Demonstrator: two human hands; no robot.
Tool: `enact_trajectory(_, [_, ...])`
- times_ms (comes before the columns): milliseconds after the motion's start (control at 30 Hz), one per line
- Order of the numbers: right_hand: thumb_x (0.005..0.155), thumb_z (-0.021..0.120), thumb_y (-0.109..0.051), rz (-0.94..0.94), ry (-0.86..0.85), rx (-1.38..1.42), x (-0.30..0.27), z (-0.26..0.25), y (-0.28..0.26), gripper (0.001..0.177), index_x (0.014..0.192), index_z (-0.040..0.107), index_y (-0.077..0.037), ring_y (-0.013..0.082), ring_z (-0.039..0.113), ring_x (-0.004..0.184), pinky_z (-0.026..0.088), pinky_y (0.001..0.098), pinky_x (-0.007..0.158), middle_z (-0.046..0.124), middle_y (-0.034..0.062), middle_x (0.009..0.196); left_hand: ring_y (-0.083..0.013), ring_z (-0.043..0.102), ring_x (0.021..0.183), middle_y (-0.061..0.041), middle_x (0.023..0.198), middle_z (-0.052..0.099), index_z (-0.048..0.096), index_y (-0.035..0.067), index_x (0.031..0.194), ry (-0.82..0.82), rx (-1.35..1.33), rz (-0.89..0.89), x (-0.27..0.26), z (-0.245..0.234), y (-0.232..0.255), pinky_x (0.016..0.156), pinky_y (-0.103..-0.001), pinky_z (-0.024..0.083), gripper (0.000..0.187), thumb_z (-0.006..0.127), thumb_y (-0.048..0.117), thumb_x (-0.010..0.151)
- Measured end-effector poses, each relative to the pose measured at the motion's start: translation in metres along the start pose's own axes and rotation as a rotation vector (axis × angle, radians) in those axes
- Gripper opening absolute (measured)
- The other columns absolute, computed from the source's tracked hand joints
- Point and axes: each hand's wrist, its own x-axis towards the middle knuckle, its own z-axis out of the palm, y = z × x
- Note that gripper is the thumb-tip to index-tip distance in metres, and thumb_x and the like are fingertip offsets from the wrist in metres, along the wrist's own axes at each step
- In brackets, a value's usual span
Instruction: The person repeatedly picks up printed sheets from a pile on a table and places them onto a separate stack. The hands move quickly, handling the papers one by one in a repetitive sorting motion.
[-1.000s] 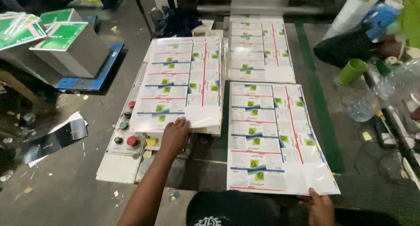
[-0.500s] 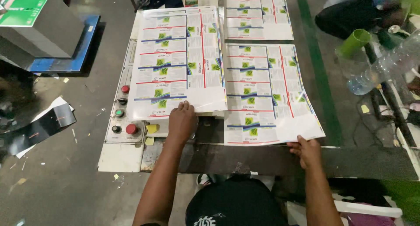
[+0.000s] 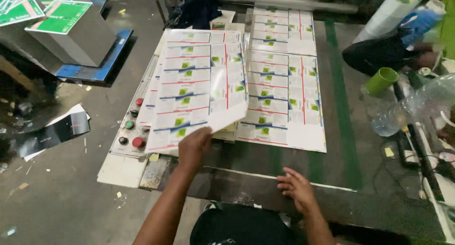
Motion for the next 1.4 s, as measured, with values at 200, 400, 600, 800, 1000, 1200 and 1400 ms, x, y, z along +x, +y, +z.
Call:
enact_trajectory(200, [0.096,0.062,-0.025,-0.065,-0.406,-0.113,-0.015,0.059,-0.028,0.051,0.145,0.053,-0.011,0.0201,0.073,0.084,0.058,0.0310,0.064,0.078,0.0119,0.112,-0.0333,0.067,0.118,-0.013,0.127,0.072,0.074,0.010,0.121,-0.194,-0.012,0.205,-0.061,0.068,0.079,0.099,-0.044,0.053,0.037,0.068,0.012,0.085])
enact_trajectory(400, [0.104,0.063,-0.024,-0.063,-0.398,0.069,0.024,0.039,0.000,0.038,0.126,0.059,0.007,0.0222,0.070,0.080,0.061,0.0389,0.063,0.071,0.0123,0.097,-0.0365,0.057,0.129,-0.018,0.137,0.065,0.067,0.005,0.124,-0.513,-0.045,0.335,-0.075,0.093,0.098,0.107,-0.055,0.038,0.040,0.070,0.023,0.088])
enact_trajectory(600, [0.098,0.059,-0.018,-0.209,-0.063,0.222,0.018,0.006,-0.021,0.032,0.126,0.058,-0.003,0.0244,0.072,0.073,0.056,0.0379,0.058,0.071,0.0134,0.092,-0.0345,0.048,0.139,-0.013,0.144,0.060,0.067,0.011,0.126,-0.422,0.164,0.068,-0.034,0.071,0.014,0.113,-0.056,0.034,0.035,0.065,0.028,0.096])
enact_trajectory(800, [0.104,0.055,-0.019,-0.338,0.301,0.185,0.021,-0.038,-0.017,0.029,0.127,0.059,-0.001,0.0235,0.068,0.073,0.053,0.0378,0.058,0.071,0.0122,0.093,-0.0389,0.033,0.150,-0.021,0.157,0.044,0.050,0.002,0.146,-0.336,0.298,-0.007,0.016,0.030,-0.037,0.117,-0.057,0.025,0.074,0.067,0.041,0.086])
enact_trajectory(1000, [0.106,0.054,-0.015,-0.244,0.535,0.110,0.000,-0.077,0.011,0.028,0.130,0.059,0.000,0.0260,0.067,0.074,0.055,0.0414,0.060,0.068,0.0169,0.094,-0.0397,0.028,0.150,-0.026,0.160,0.033,0.037,-0.004,0.149,-0.459,0.392,-0.031,-0.004,0.049,-0.068,0.118,-0.062,0.019,0.092,0.072,0.046,0.080])
enact_trajectory(1200, [0.106,0.052,-0.014,-0.228,0.622,0.125,-0.018,-0.090,0.030,0.027,0.131,0.053,-0.004,0.0286,0.069,0.074,0.054,0.0409,0.057,0.067,0.0123,0.098,-0.0359,0.059,0.129,-0.023,0.136,0.064,0.062,0.000,0.124,-0.286,0.350,0.127,-0.007,0.052,-0.096,0.105,-0.052,0.045,0.039,0.062,0.009,0.086])
enact_trajectory(1400, [0.109,0.054,-0.017,-0.317,0.563,0.062,-0.028,-0.087,0.041,0.027,0.129,0.053,0.001,0.0276,0.069,0.075,0.053,0.0375,0.058,0.067,0.0152,0.098,-0.0343,0.073,0.096,-0.017,0.098,0.076,0.066,0.003,0.099,-0.422,0.262,0.011,0.023,0.020,-0.068,0.082,-0.045,0.056,0.012,0.060,0.007,0.090])
